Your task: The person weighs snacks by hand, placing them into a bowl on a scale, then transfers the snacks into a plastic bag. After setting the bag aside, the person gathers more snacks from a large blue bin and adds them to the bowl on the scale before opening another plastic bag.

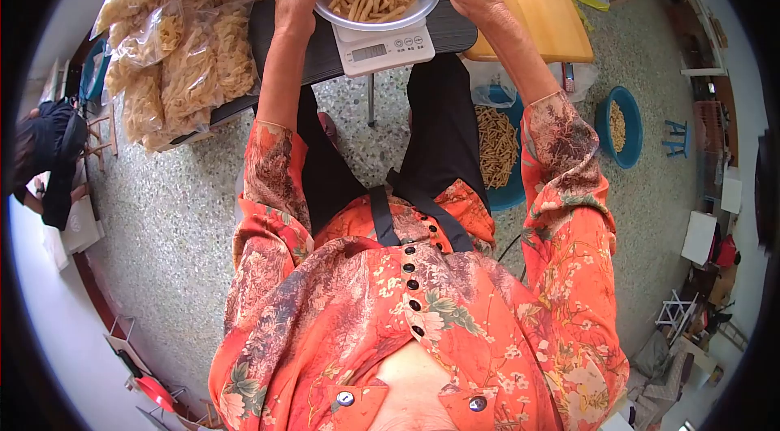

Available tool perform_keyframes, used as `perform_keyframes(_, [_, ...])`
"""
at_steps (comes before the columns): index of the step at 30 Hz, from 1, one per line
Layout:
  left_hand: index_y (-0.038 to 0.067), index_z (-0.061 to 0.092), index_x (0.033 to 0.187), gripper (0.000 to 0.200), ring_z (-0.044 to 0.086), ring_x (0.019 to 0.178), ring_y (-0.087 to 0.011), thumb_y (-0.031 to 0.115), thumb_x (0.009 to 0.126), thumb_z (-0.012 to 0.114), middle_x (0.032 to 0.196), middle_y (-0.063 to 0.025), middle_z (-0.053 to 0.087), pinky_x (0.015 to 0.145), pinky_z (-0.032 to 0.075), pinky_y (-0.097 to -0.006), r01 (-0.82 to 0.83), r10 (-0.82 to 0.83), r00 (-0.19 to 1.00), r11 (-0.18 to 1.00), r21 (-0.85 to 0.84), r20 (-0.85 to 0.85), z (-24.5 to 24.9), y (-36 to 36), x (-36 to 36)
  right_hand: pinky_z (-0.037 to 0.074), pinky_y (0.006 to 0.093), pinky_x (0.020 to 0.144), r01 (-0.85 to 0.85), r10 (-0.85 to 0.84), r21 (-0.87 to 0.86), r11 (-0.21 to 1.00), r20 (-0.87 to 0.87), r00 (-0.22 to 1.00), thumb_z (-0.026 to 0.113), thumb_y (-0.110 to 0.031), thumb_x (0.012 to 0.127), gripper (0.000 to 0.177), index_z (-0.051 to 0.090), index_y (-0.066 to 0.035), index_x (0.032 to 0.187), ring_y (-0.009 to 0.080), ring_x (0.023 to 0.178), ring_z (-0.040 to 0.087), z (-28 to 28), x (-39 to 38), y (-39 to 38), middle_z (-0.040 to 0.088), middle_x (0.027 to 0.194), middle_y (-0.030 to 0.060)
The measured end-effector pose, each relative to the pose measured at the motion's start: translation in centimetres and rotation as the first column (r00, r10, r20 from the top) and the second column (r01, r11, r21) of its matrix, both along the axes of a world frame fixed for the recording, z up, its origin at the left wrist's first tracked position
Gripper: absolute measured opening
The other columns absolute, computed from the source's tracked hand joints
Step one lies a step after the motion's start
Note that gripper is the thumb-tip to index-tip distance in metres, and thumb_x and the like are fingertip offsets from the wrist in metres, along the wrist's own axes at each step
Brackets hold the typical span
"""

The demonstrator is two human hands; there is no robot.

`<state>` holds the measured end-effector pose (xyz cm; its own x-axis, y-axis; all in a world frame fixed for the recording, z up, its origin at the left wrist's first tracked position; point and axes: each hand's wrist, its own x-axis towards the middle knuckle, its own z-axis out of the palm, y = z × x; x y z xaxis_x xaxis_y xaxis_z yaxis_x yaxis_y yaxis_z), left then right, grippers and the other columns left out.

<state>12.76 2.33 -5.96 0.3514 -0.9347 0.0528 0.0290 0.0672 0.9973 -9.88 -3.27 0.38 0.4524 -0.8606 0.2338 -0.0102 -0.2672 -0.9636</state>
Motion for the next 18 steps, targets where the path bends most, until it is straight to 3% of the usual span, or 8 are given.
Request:
perform_keyframes(1, [-0.005, 0.064, 0.122, 0.054, 0.063, 0.111, -0.0252, 0.044, 0.101, 0.053, 0.119, -0.0168, 0.067, 0.099, 0.047, -0.0348, 0.001, 0.001, 0.998, 0.999, -0.034, 0.055, -0.8, -0.4, 0.4, 0.054, 0.0292, 0.081, 0.02, -0.023, 0.048, 0.999, 0.058, 0.998, 0.055, -0.007, 0.096, 0.025, 0.062, 0.002, 0.119, 0.0172, 0.097, 0.066, 0.0, -0.2, 0.1, 0.068, 0.107, 0.0097])
perform_keyframes(2, [-0.005, 0.064, 0.122, 0.054, 0.063, 0.111, -0.0252, 0.044, 0.101, 0.053, 0.119, -0.0168, 0.067, 0.099, 0.047, -0.0348, 0.004, -0.002, 0.998, 0.999, -0.036, 0.058, -0.9, -0.4, 0.4, 0.054, 0.0292, 0.081, 0.022, -0.025, 0.046, 0.999, 0.06, 0.998, 0.055, -0.007, 0.096, 0.025, 0.062, 0.002, 0.119, 0.0172, 0.097, 0.066, -0.5, -0.6, -0.3, 0.068, 0.107, 0.0097])
perform_keyframes(4, [-0.005, 0.067, 0.115, 0.035, 0.065, 0.101, -0.0214, 0.025, 0.097, 0.061, 0.11, -0.0137, 0.07, 0.092, 0.049, -0.0329, -0.01, 0.007, 0.995, 0.999, -0.03, -0.102, -0.6, -0.3, 0.3, 0.055, 0.0295, 0.078, -0.001, -0.02, 0.079, 0.997, 0.266, 0.964, 0.057, -0.007, 0.096, 0.024, 0.063, 0.001, 0.118, 0.0164, 0.095, 0.066, -2.6, -1.5, -1.2, 0.068, 0.106, 0.0098])
perform_keyframes(7, [-0.005, 0.067, 0.115, 0.035, 0.065, 0.1, -0.0222, 0.025, 0.098, 0.06, 0.11, -0.0135, 0.07, 0.091, 0.05, -0.0338, 0.022, -0.032, 0.984, 0.998, -0.06, -0.174, -0.7, -0.3, 0.7, 0.059, 0.0262, 0.079, 0.078, -0.087, 0.04, 0.996, 0.293, 0.952, 0.069, -0.006, 0.091, 0.026, 0.064, -0.001, 0.116, 0.0132, 0.091, 0.068, -3.8, -3.4, -0.5, 0.069, 0.104, 0.0075])
perform_keyframes(8, [-0.005, 0.067, 0.113, 0.034, 0.065, 0.099, -0.0222, 0.024, 0.098, 0.059, 0.108, -0.0126, 0.07, 0.091, 0.05, -0.034, -0.006, -0.002, 0.98, 0.999, -0.043, -0.199, -0.3, 0.0, 0.2, 0.06, 0.0272, 0.078, 0.149, -0.142, -0.005, 0.989, 0.266, 0.953, 0.06, -0.005, 0.098, 0.018, 0.065, 0.001, 0.114, 0.0137, 0.089, 0.07, -4.0, -3.7, 0.3, 0.07, 0.102, 0.0086])
perform_keyframes(11, [-0.005, 0.066, 0.116, 0.036, 0.064, 0.103, -0.0211, 0.025, 0.099, 0.059, 0.113, -0.0132, 0.069, 0.093, 0.049, -0.0336, -0.006, 0.021, 0.97, 0.998, 0.062, -0.242, 0.0, 0.1, 0.6, 0.06, 0.027, 0.072, 0.201, -0.225, 0.107, 0.974, 0.33, 0.917, 0.055, -0.001, 0.096, 0.016, 0.064, 0.002, 0.108, 0.0125, 0.084, 0.068, -5.9, -4.3, 1.3, 0.068, 0.094, 0.0071])
perform_keyframes(18, [-0.006, 0.065, 0.118, 0.038, 0.065, 0.103, -0.0225, 0.026, 0.098, 0.06, 0.114, -0.014, 0.069, 0.092, 0.05, -0.0342, 0.043, -0.03, 0.97, 0.998, 0.052, -0.242, -0.9, -0.2, 1.4, 0.056, 0.0242, 0.064, 0.233, -0.336, 0.296, 0.926, 0.367, 0.867, 0.055, 0.001, 0.094, 0.013, 0.065, -0.001, 0.102, 0.0096, 0.076, 0.065, -10.5, -5.9, 3.1, 0.066, 0.089, 0.0032])
